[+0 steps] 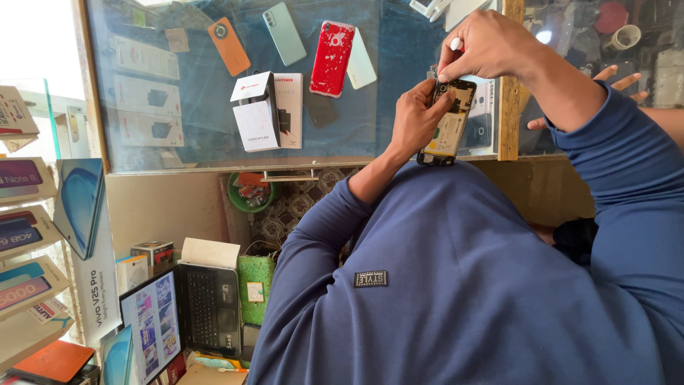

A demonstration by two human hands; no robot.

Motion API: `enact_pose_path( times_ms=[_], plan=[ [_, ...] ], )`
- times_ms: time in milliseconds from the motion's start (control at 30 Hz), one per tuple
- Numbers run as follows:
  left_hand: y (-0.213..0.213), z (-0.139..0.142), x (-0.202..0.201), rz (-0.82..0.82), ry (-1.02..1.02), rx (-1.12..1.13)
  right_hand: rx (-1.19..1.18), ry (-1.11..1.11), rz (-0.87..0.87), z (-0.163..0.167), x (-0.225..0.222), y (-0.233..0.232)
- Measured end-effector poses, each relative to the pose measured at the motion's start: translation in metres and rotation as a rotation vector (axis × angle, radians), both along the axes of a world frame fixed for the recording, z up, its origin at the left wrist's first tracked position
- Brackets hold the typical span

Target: The person repairs a disassembled smartphone at a glass counter, holding the phone body in one hand while using a red-handled screwdriver to unscrew and adjust internal components. They briefly press the power button to test the phone screen, then resume screwing components inside the phone.

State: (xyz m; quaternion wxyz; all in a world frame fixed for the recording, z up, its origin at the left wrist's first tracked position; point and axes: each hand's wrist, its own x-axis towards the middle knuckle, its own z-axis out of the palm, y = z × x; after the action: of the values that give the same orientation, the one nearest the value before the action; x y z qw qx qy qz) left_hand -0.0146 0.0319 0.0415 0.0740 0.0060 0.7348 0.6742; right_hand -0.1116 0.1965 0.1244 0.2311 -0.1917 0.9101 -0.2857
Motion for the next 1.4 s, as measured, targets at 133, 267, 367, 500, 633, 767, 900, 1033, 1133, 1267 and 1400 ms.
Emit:
enact_pose_path(
  times_ms=[133,267,367,500,633,767,900,1033,1133,1267,1400],
  plan=[
    [-0.001,-0.002,0.001,-0.025,-0.002,0.110,-0.108,-0.084,-0.042,-0.003,0.000,0.004],
    [-0.001,-0.005,0.000,-0.032,-0.018,0.148,-0.262,-0.215,-0.046,-0.006,-0.003,0.009],
    [-0.001,-0.007,0.000,-0.029,-0.004,0.142,-0.247,-0.216,-0.046,-0.009,-0.006,0.009],
    [-0.001,-0.009,0.001,-0.026,-0.057,0.152,-0.321,-0.256,-0.046,-0.011,-0.007,0.008],
    [0.000,-0.011,0.001,-0.027,-0.028,0.159,-0.204,-0.167,-0.039,-0.011,-0.006,0.008],
    [0.000,-0.010,0.002,-0.024,-0.024,0.193,-0.226,-0.100,-0.009,-0.011,-0.002,0.007],
    [-0.001,-0.007,0.003,-0.018,-0.002,0.125,-0.174,-0.080,-0.034,-0.011,0.003,0.007],
    [0.000,-0.004,0.004,-0.020,0.003,0.186,-0.242,-0.127,-0.045,-0.009,0.005,0.009],
    [0.000,-0.003,0.006,-0.018,-0.003,0.144,-0.244,-0.151,-0.054,-0.007,0.009,0.010],
    [0.000,-0.004,0.005,-0.002,0.011,0.120,-0.182,-0.048,0.002,-0.003,0.010,0.011],
    [-0.001,-0.006,0.004,0.006,-0.022,0.118,-0.187,0.069,0.058,-0.001,0.016,0.010]
  ],
)
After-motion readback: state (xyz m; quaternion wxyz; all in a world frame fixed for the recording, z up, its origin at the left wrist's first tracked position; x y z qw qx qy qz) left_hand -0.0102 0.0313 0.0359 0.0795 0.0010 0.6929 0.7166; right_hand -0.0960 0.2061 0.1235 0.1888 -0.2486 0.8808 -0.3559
